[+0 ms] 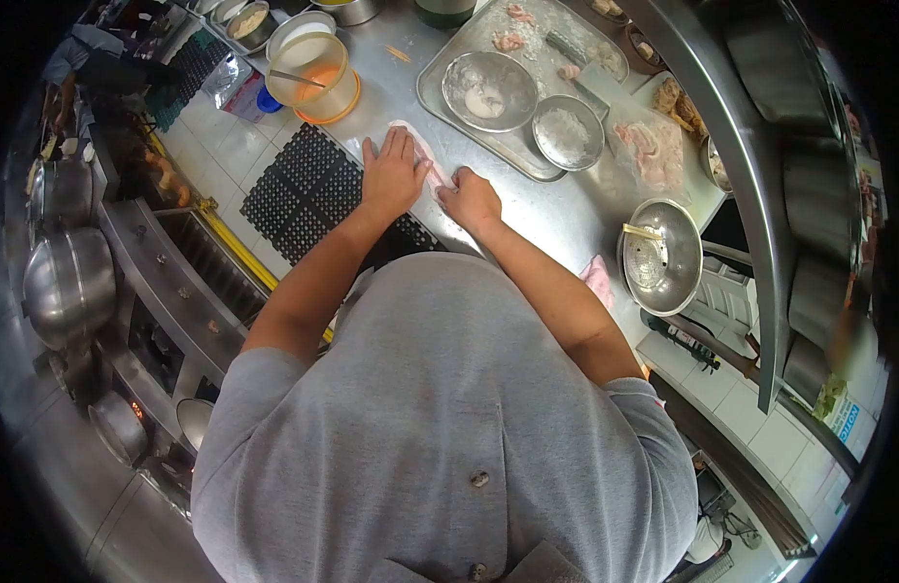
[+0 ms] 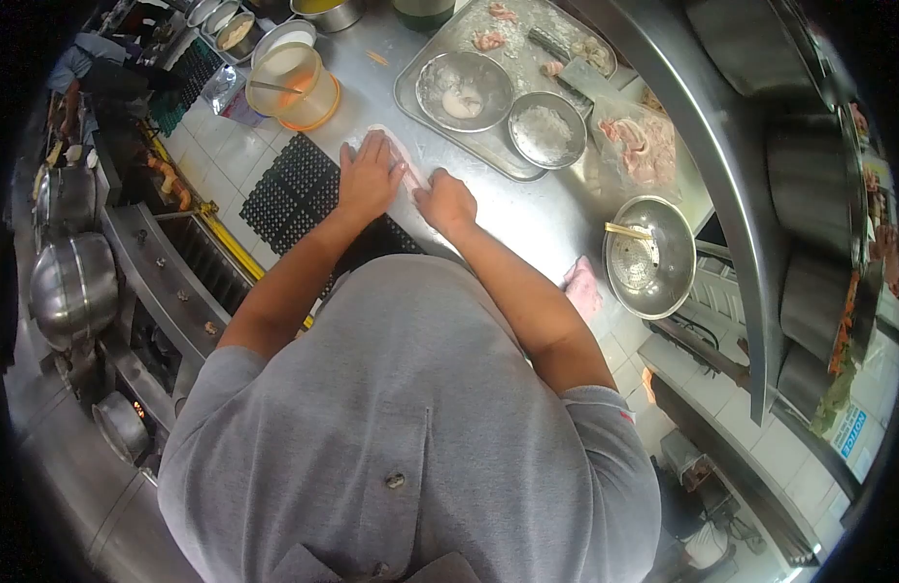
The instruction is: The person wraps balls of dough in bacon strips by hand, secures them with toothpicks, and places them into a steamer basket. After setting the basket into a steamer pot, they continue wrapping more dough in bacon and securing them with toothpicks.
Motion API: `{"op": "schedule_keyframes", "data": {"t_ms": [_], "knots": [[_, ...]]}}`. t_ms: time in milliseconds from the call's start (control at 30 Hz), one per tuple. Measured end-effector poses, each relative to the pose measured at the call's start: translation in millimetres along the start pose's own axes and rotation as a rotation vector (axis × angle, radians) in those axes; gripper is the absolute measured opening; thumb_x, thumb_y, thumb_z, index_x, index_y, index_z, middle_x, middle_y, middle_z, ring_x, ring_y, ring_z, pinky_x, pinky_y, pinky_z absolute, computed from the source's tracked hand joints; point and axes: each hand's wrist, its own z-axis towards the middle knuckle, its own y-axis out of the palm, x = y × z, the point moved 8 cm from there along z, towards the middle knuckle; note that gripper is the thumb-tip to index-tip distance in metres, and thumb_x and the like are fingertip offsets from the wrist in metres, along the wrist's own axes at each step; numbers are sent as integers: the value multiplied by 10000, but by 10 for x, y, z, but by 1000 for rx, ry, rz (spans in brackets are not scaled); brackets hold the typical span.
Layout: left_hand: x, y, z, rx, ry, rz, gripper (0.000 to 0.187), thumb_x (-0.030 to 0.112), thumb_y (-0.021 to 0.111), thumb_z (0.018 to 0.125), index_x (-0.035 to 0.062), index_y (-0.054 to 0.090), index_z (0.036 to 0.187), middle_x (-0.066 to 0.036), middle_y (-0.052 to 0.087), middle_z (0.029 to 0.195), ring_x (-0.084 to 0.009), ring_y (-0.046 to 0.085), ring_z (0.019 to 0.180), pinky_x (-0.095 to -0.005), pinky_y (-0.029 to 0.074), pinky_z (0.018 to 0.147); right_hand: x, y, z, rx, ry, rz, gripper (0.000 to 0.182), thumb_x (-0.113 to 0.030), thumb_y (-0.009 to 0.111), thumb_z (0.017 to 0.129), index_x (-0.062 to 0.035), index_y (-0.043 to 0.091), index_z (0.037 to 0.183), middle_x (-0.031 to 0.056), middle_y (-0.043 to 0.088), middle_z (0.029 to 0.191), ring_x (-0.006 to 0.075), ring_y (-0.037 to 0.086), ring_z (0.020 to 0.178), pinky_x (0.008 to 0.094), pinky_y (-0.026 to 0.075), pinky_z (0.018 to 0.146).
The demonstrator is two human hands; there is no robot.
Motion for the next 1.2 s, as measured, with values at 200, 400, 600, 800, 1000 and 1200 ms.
{"op": "schedule_keyframes", "data": {"t_ms": [200, 400, 600, 800, 1000, 1200], "knots": [[43, -73, 89, -96, -35, 103, 876, 613, 713, 1018, -67, 594, 1559, -230, 544, 1679, -364, 466, 1606, -736, 262, 1296, 155, 17, -208, 30, -22, 3, 408, -353, 814, 944, -22, 723, 1164, 256, 817, 1104, 446, 789, 1091, 553, 608, 955], [-31, 18, 112, -68, -48, 105, 1003, 677, 721, 987, -48, 500, 1643, -206, 498, 1731, -315, 434, 1638, -759, 227, 1300, 481, -257, -454, 111, -31, 14, 302, -294, 773, 929, -55, 754, 1112, 235, 814, 1084, 441, 778, 1082, 557, 605, 964], [11, 7, 138, -215, -95, 117, 1028, 660, 678, 1018, -56, 419, 1709, -215, 370, 1825, -333, 264, 1727, -755, 117, 1343, 919, -2149, -550, 676, -42, 32, 339, -393, 686, 1033, -82, 817, 1059, 218, 818, 1025, 441, 785, 1004, 544, 604, 920], [18, -6, 132, -234, -112, 84, 1048, 657, 688, 1016, -68, 398, 1715, -229, 347, 1832, -353, 242, 1736, -756, 115, 1341, 2038, -3233, 118, 808, 91, -211, 331, -271, 669, 985, -64, 849, 1171, 238, 819, 1196, 418, 778, 1171, 491, 601, 1027], [29, -39, 172, -276, -162, 72, 1061, 656, 697, 1008, -65, 389, 1722, -223, 327, 1841, -342, 231, 1742, -752, 103, 1347, 2418, -3127, 397, 578, 345, -272, 623, -174, 686, 961, -156, 672, 1584, 158, 645, 1630, 346, 643, 1486, 434, 518, 1212], [5, -24, 192, -294, -146, 75, 1077, 666, 709, 988, -69, 403, 1713, -222, 341, 1833, -340, 247, 1735, -742, 105, 1354, 2555, -3117, 433, 806, 266, -490, 561, -161, 709, 1008, -92, 654, 1562, 187, 652, 1601, 366, 689, 1408, 469, 575, 1153]]}}
